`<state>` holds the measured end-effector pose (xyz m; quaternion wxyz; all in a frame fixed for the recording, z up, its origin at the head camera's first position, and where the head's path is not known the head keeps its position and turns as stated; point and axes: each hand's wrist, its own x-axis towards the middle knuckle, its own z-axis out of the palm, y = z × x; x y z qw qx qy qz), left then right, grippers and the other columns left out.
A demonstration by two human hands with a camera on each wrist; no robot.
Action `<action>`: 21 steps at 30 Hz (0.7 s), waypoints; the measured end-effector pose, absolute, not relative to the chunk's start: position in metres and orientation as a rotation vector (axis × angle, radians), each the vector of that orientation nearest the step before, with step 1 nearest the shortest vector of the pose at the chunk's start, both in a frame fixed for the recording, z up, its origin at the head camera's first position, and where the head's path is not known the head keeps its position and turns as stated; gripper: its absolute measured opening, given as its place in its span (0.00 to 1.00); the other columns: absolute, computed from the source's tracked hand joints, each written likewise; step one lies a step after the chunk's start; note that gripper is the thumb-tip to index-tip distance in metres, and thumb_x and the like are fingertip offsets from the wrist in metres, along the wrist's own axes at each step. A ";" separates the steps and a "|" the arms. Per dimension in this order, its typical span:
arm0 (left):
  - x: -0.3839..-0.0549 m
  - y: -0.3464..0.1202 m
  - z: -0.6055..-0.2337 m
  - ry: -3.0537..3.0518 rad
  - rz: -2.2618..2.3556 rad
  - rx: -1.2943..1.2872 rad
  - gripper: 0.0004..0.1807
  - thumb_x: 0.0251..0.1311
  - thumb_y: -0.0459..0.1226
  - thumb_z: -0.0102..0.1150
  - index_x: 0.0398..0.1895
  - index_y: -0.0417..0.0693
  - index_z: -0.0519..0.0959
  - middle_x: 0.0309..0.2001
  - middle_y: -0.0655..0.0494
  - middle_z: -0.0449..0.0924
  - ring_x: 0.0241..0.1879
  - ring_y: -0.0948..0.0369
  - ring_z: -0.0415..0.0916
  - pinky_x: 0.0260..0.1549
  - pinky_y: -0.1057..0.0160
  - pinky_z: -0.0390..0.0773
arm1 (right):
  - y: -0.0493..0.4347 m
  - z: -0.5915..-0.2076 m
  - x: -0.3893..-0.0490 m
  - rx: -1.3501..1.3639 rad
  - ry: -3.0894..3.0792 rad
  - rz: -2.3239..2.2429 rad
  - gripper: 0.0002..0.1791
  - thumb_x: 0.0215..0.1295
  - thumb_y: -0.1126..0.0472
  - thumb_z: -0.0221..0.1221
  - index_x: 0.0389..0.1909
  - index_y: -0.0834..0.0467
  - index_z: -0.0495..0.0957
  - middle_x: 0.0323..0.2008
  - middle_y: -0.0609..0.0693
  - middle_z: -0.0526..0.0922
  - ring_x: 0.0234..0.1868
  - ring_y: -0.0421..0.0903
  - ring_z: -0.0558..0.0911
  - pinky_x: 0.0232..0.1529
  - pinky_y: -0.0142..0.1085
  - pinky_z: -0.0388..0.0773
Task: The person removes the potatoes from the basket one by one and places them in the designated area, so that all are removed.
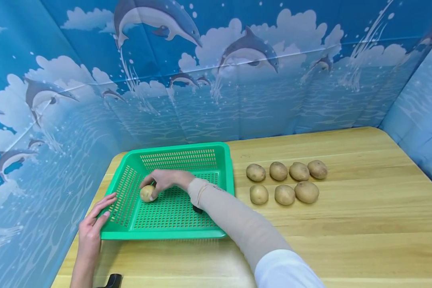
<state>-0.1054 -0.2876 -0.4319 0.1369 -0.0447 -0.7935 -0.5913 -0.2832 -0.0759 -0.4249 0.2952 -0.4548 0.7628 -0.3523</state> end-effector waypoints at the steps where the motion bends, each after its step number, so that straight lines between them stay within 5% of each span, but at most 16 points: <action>1: -0.105 -0.287 -0.432 -2.295 -1.711 -0.129 0.18 0.72 0.28 0.45 0.61 0.36 0.75 0.67 0.49 0.69 0.71 0.58 0.56 0.67 0.57 0.53 | -0.076 -0.426 -0.283 -1.205 2.036 -0.943 0.30 0.61 0.65 0.68 0.65 0.59 0.74 0.58 0.51 0.78 0.56 0.43 0.77 0.53 0.29 0.72; 8: -0.106 -0.288 -0.432 -2.298 -1.704 -0.111 0.18 0.72 0.28 0.45 0.61 0.37 0.76 0.66 0.49 0.70 0.71 0.59 0.56 0.68 0.52 0.53 | -0.078 -0.427 -0.282 -1.203 2.064 -0.956 0.27 0.60 0.64 0.69 0.61 0.58 0.76 0.53 0.47 0.81 0.50 0.38 0.78 0.50 0.27 0.72; 21: -0.105 -0.288 -0.432 -2.310 -1.682 -0.115 0.18 0.72 0.28 0.45 0.61 0.37 0.76 0.67 0.49 0.70 0.71 0.59 0.56 0.66 0.58 0.55 | -0.083 -0.423 -0.277 -1.193 2.156 -0.923 0.22 0.51 0.63 0.74 0.49 0.55 0.81 0.45 0.42 0.80 0.46 0.39 0.77 0.45 0.27 0.74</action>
